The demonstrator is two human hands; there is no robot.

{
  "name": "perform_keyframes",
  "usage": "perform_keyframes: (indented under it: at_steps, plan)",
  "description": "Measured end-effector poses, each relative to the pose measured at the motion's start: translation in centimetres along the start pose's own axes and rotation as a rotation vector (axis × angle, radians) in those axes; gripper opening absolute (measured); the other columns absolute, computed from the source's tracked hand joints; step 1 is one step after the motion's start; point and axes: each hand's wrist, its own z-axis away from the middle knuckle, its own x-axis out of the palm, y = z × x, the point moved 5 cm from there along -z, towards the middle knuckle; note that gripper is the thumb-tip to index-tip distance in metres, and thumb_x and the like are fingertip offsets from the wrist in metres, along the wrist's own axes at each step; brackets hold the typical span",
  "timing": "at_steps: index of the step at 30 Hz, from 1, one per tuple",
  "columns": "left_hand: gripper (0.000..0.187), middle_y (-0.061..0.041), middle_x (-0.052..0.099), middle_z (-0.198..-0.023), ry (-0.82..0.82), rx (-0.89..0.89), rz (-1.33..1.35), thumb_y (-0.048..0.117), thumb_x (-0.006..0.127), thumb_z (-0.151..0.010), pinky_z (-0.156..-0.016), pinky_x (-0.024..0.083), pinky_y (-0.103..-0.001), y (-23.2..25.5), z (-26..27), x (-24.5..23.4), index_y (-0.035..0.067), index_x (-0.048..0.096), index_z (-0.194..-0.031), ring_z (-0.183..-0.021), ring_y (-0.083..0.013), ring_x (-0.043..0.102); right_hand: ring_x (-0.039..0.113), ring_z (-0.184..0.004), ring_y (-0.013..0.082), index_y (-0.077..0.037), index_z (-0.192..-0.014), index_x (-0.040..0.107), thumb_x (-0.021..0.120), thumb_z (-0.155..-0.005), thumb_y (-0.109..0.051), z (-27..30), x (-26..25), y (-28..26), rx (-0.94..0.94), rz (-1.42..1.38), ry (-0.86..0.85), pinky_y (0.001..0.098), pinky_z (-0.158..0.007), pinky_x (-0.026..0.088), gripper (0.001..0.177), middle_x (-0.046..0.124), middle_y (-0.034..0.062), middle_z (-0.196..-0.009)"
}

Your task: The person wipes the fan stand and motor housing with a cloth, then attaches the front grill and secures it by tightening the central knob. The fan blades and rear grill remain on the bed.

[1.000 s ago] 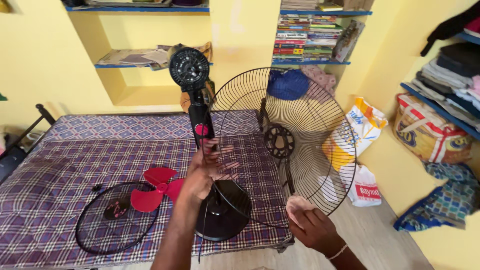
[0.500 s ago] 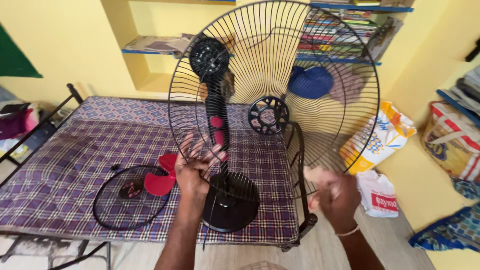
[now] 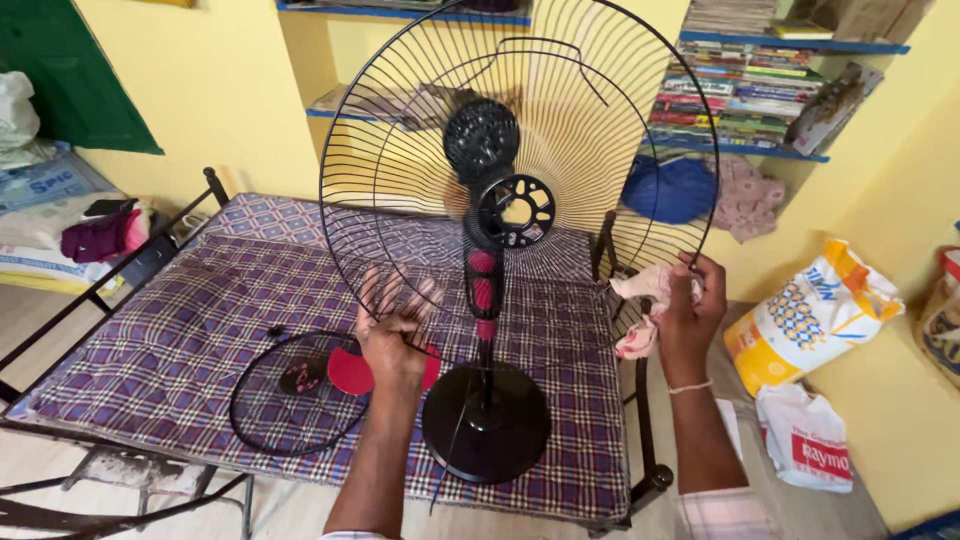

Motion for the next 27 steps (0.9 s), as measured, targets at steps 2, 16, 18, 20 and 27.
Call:
perform_keyframes:
  at_steps: [2, 16, 18, 20, 27]
  plan:
    - [0.097, -0.026, 0.044, -0.151, -0.004, 0.011, 0.037, -0.020, 0.036, -0.057, -0.095, 0.056, -0.067, 0.2, -0.9, -0.1, 0.007, 0.037, -0.151, -0.117, -0.0563, 0.060, 0.059, -0.103, 0.0114, -0.001, -0.142, 0.055, 0.065, -0.110, -0.022, -0.9, 1.6, -0.8, -0.046, 0.010, -0.016, 0.0267, -0.090, 0.052, 0.040, 0.061, 0.0052, -0.126]
    - [0.098, -0.028, 0.037, -0.154, -0.101, -0.022, 0.107, -0.022, 0.038, -0.059, -0.101, 0.051, -0.068, 0.8, -7.0, 0.4, 0.007, 0.035, -0.152, -0.125, -0.0581, 0.056, 0.058, -0.110, 0.0106, -0.002, -0.153, 0.049, 0.073, -0.105, -0.014, -2.9, 6.0, -0.9, -0.029, -0.053, 0.098, 0.0210, -0.066, 0.051, 0.055, 0.052, 0.0077, -0.154]
    - [0.099, -0.029, 0.038, -0.155, -0.132, -0.039, 0.108, -0.021, 0.039, -0.058, -0.102, 0.051, -0.067, 0.4, -7.4, 0.6, 0.007, 0.035, -0.153, -0.125, -0.0579, 0.056, 0.059, -0.100, 0.0095, -0.003, -0.152, 0.049, 0.072, -0.100, -0.011, -3.0, 6.2, -1.4, 0.038, -0.098, 0.141, 0.0193, -0.054, 0.049, 0.057, 0.053, 0.0059, -0.151]
    - [0.098, -0.027, 0.039, -0.156, -0.136, -0.065, 0.096, -0.021, 0.040, -0.059, -0.102, 0.051, -0.064, -0.2, -7.2, 0.7, 0.007, 0.034, -0.153, -0.124, -0.0566, 0.056, 0.059, -0.094, 0.0095, -0.004, -0.153, 0.050, 0.070, -0.100, -0.007, -3.0, 5.7, -1.6, 0.062, -0.114, 0.175, 0.0200, -0.053, 0.048, 0.057, 0.055, 0.0060, -0.148]
    - [0.097, -0.029, 0.043, -0.150, -0.141, -0.033, 0.102, -0.020, 0.040, -0.057, -0.101, 0.052, -0.065, -1.9, -6.6, 1.5, 0.002, 0.037, -0.151, -0.120, -0.0563, 0.059, 0.062, -0.102, 0.0086, -0.002, -0.155, 0.051, 0.070, -0.104, -0.003, -3.6, 4.1, -1.5, 0.014, 0.037, 0.206, 0.0213, -0.058, 0.052, 0.054, 0.056, 0.0071, -0.152]
